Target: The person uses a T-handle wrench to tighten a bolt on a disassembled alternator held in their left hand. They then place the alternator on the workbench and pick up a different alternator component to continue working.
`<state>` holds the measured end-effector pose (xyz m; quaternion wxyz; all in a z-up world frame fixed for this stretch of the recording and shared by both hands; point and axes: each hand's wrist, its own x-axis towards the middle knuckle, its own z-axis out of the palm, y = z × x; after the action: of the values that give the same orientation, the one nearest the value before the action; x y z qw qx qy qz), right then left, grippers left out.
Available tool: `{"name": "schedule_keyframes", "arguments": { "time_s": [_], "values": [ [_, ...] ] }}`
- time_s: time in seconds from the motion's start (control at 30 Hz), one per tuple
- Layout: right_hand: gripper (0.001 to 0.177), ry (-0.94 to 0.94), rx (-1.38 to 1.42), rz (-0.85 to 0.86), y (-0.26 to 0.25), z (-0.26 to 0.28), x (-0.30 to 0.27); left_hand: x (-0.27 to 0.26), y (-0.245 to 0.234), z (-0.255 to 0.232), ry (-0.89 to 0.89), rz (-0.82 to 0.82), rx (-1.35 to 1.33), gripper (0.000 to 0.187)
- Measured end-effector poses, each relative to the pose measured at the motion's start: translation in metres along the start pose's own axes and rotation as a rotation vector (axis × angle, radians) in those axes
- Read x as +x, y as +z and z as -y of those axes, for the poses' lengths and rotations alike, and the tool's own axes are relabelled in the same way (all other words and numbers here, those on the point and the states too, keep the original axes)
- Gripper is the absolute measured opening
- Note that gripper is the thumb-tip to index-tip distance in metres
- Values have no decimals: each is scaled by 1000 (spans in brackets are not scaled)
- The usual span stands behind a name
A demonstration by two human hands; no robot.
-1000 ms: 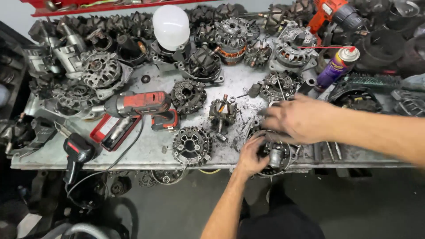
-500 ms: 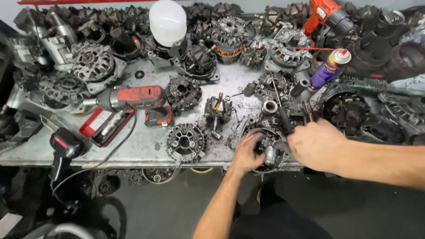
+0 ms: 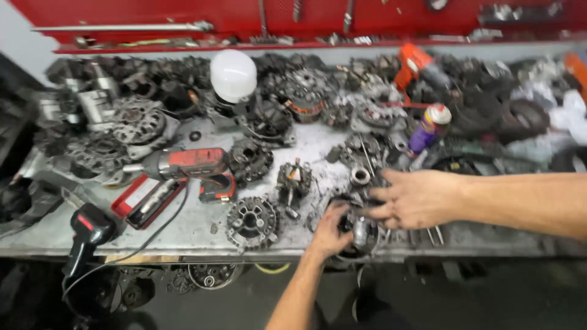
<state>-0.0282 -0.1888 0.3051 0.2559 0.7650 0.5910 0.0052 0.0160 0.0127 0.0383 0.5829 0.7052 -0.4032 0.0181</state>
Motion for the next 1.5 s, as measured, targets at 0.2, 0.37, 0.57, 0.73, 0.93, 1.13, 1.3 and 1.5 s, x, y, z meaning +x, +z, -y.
{"name": "schedule_keyframes", "arguments": {
  "time_s": [0.2,0.37,0.57,0.73,0.93,1.13,1.3,1.5],
  "values": [
    [15,-504,127,-66,39,-36,30,-6,5,3,37,-41,-1,62],
    [17,-599,241,128,32,-39,42,-4,3,-37,-241,88,231,67],
    [21,603,363,309,4,33,77,-5,6,-33,-119,-35,200,57],
    [61,1015,638,209,70,-3,77,4,0,-26,-101,-10,162,56],
    [36,462,246,105,7,-37,51,21,-18,-41,-298,274,138,73],
    [57,-260,140,265,17,-63,53,8,-20,-53,-300,240,154,69],
    [61,-475,53,504,38,-59,60,2,-8,-48,-202,102,243,66],
    [26,-179,-16,-10,78,-14,30,-6,9,-4,75,-94,193,56]
  ]
}}
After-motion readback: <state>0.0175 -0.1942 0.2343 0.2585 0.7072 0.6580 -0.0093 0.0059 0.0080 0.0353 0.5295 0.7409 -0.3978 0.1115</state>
